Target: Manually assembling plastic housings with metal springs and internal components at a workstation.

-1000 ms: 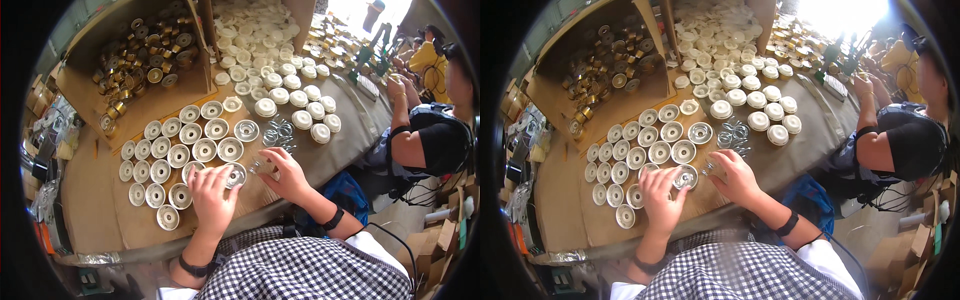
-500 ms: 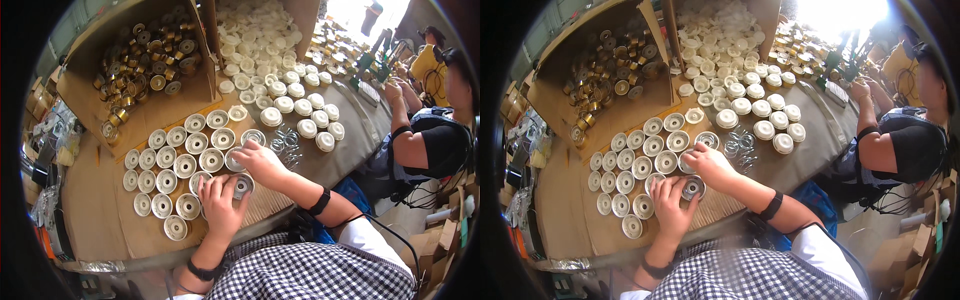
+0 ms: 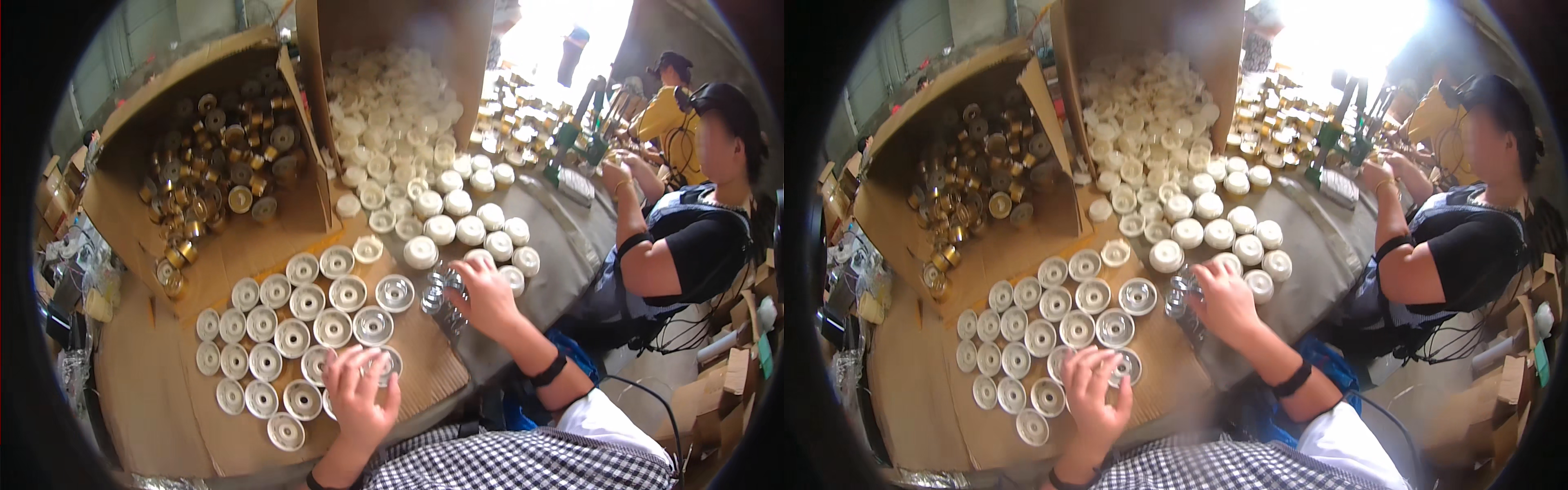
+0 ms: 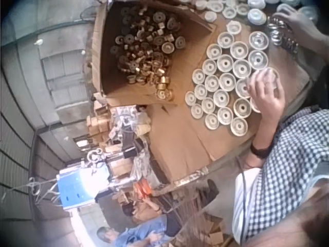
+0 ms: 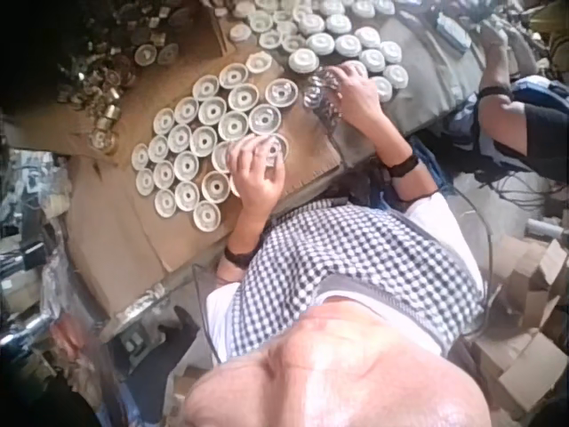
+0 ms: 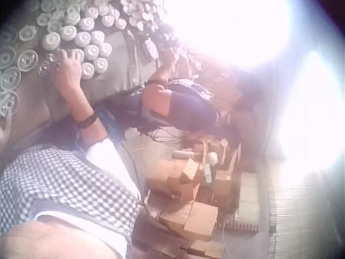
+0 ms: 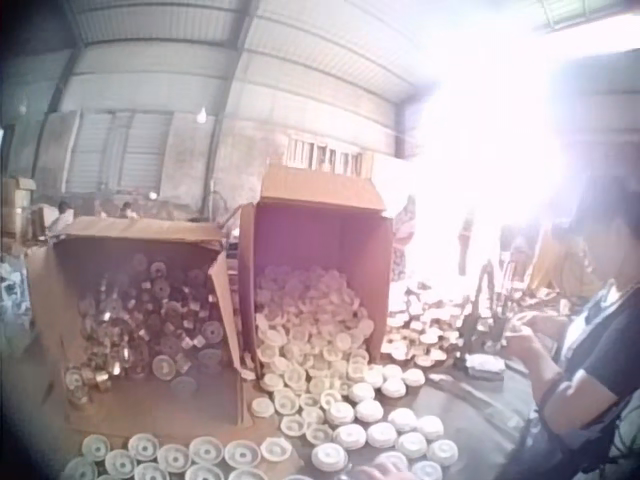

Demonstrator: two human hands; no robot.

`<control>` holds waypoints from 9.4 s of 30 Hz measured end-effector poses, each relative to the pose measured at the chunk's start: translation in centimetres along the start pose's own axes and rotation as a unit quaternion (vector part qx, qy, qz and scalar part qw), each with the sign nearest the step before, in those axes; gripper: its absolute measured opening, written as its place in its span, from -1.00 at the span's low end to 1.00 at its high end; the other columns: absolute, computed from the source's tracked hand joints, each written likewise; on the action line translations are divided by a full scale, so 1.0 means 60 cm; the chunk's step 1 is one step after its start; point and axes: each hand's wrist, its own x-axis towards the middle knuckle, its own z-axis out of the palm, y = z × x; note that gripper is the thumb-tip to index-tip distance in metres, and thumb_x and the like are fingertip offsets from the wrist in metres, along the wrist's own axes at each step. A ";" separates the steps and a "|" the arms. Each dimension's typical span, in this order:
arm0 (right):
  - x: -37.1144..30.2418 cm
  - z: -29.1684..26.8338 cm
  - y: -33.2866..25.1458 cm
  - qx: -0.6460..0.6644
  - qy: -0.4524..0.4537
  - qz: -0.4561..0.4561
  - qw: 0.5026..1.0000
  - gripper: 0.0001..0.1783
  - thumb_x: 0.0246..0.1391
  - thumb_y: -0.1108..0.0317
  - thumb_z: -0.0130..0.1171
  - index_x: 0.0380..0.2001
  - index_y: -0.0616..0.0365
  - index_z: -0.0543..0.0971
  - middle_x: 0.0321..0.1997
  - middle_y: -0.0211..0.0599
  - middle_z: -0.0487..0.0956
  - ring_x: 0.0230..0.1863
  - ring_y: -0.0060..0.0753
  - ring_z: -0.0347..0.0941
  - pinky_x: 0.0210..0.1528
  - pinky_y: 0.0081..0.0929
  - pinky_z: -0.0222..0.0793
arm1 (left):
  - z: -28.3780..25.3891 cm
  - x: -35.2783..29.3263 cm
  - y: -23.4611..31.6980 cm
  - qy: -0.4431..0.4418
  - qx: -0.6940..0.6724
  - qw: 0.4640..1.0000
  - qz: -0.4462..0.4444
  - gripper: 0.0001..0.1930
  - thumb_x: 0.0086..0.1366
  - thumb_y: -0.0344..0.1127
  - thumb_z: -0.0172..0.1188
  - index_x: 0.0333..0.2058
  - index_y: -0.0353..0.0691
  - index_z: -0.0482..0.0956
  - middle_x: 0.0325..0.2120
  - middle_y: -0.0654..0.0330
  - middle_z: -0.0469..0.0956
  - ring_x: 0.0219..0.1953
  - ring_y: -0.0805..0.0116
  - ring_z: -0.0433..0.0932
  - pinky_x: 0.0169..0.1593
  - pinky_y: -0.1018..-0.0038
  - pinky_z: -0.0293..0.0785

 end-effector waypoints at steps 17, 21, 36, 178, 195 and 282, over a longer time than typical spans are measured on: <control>-0.117 -0.014 0.001 0.497 -0.002 0.103 0.861 -0.39 0.17 0.35 0.39 0.24 0.22 0.44 0.06 -0.32 0.61 0.06 -0.50 0.50 0.07 -0.41 0.45 | 0.022 0.017 0.070 -0.041 -0.207 0.977 -0.042 -0.35 0.17 -0.31 0.42 0.24 -0.24 0.46 0.17 -0.07 0.44 0.20 -0.04 0.44 0.23 0.09 0.42; -0.133 -0.066 -0.072 0.567 -0.235 -0.022 0.789 -0.39 0.26 0.35 0.31 0.32 0.25 0.38 0.11 -0.22 0.57 0.24 -0.49 0.39 0.27 -0.39 0.35 | 0.017 0.027 0.090 -0.025 -0.254 0.967 -0.003 -0.29 0.23 -0.25 0.44 0.31 -0.27 0.37 0.28 -0.16 0.36 0.23 -0.05 0.45 0.26 0.15 0.43; -0.135 -0.071 -0.124 0.516 -0.161 0.006 0.841 -0.57 0.18 0.34 0.42 0.05 0.32 0.58 -0.15 -0.31 0.55 -0.21 -0.60 0.53 -0.19 -0.58 0.54 | -0.023 0.000 0.058 -0.065 -0.292 0.953 -0.049 -0.49 0.23 -0.33 0.43 0.15 -0.21 0.56 0.01 0.02 0.54 0.03 0.09 0.58 0.09 0.27 0.52; -0.074 -0.055 -0.115 0.663 -0.163 0.041 0.729 -0.49 0.24 0.51 0.27 0.24 0.32 0.46 0.06 -0.30 0.60 0.07 -0.53 0.54 0.04 -0.46 0.55 | -0.005 0.055 0.034 0.014 -0.210 0.976 -0.057 -0.56 0.05 -0.44 0.48 -0.08 -0.22 0.52 -0.16 0.09 0.58 -0.20 0.20 0.66 -0.21 0.38 0.60; -0.076 -0.053 -0.142 0.327 0.057 -0.254 0.908 -0.45 -0.13 0.76 0.17 -0.03 0.07 0.71 -0.07 -0.20 0.55 -0.13 -0.23 0.56 -0.13 -0.37 0.55 | -0.027 0.023 0.026 -0.005 -0.648 0.692 -0.319 -0.61 0.45 -0.23 0.25 0.12 -0.30 0.47 -0.14 0.19 0.61 -0.20 0.43 0.61 -0.11 0.49 0.62; -0.045 -0.008 -0.342 0.580 -0.376 -0.172 0.702 -0.51 0.05 0.54 0.36 0.09 0.38 0.60 0.10 -0.02 0.64 0.09 -0.26 0.58 0.05 -0.35 0.58 | -0.220 -0.147 0.011 0.058 -0.603 0.732 -0.313 -0.39 0.29 -0.65 0.24 0.30 -0.34 0.30 0.31 0.00 0.26 0.07 0.22 0.58 -0.03 0.35 0.70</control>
